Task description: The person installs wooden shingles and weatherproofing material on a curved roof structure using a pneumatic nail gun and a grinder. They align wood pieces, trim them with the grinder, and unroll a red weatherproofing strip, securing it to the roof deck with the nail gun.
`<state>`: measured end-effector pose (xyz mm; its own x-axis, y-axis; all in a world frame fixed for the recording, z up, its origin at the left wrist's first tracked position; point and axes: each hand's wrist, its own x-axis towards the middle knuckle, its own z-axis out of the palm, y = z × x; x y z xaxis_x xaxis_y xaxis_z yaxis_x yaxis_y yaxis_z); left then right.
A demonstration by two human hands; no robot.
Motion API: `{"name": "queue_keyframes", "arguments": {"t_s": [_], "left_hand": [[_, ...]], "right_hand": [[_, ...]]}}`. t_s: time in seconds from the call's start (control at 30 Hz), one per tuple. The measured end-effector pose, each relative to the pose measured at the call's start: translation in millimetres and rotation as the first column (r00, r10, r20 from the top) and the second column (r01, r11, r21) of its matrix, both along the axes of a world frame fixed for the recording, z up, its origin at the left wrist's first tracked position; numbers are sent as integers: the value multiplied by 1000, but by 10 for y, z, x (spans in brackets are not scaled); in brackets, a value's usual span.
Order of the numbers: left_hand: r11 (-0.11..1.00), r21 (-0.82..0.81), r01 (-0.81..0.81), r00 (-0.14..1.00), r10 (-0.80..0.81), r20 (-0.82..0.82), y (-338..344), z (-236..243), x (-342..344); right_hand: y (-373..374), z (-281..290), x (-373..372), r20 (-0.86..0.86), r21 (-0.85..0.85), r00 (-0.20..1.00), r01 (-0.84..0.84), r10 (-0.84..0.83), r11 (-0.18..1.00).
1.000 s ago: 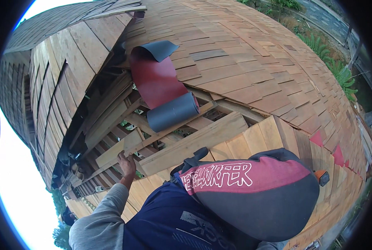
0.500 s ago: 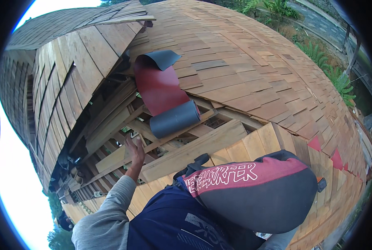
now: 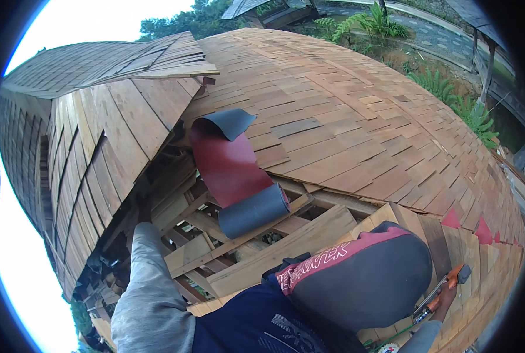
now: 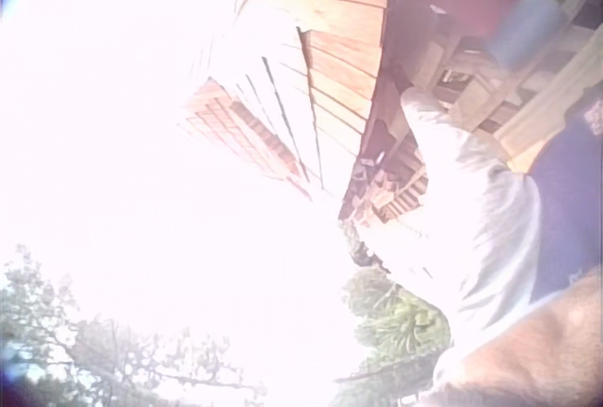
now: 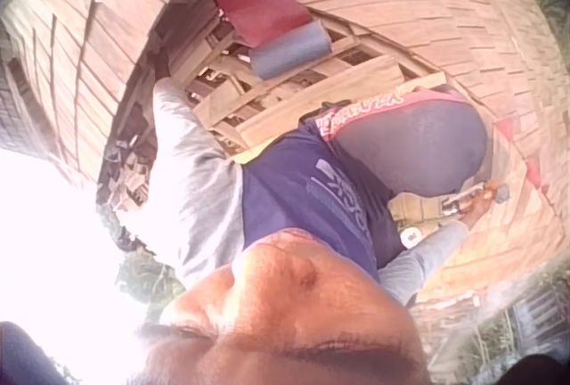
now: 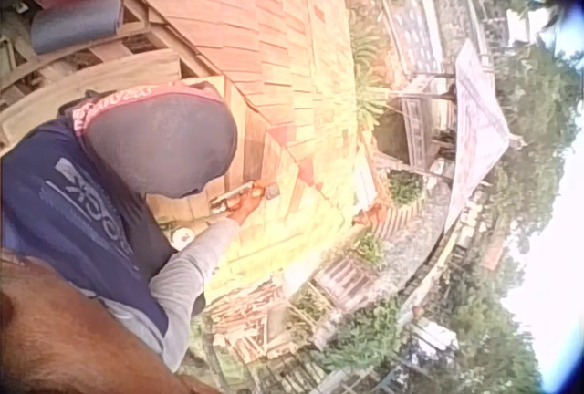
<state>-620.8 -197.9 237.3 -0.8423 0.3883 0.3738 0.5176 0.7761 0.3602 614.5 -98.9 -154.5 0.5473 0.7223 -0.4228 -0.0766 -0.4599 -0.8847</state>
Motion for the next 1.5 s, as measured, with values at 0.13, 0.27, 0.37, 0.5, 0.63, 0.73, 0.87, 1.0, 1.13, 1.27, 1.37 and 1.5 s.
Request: {"name": "queue_keyframes", "arguments": {"t_s": [0.13,0.27,0.37,0.5,0.63,0.73,0.87,1.0,1.13,1.27,1.37,1.5], "left_hand": [[973,-206,-104,994,109,14,69,266,-138],[944,-294,-147,989,142,-36,59,716,-309],[925,-345,-158,987,156,-35,53,533,-409],[902,-394,-178,984,166,-64,60,431,-419],[889,-411,-201,979,175,-100,-3,398,-341],[877,-427,-220,975,180,-132,-30,415,-259],[853,-455,-254,964,184,-194,-22,459,-77],[813,-476,-337,928,203,-311,23,604,231],[792,-477,-382,847,92,-524,629,477,1183],[915,-401,45,276,-397,-875,1048,781,2452],[620,-346,704,60,-538,-841,1702,556,4084],[147,-317,937,-193,-538,-821,2319,632,5926]], "right_hand": [[-78,141,-127,20,-75,1000,-1,2,997],[5,264,-358,26,-120,999,-23,26,992],[-91,448,-279,62,-139,998,-17,26,990],[-230,541,-233,76,-172,997,-16,29,985],[-310,689,-161,98,-178,994,-19,37,984],[-404,729,-148,115,-189,992,-32,54,981],[-542,775,-165,118,-194,992,-32,56,980],[-663,874,-231,107,-188,992,-48,69,981],[-758,1330,-329,125,-193,989,-56,81,980],[-242,1504,-727,25,-129,998,52,-49,990],[-295,1088,-515,159,-154,983,115,-90,981],[-585,822,-536,269,-252,955,194,-124,948]]}}
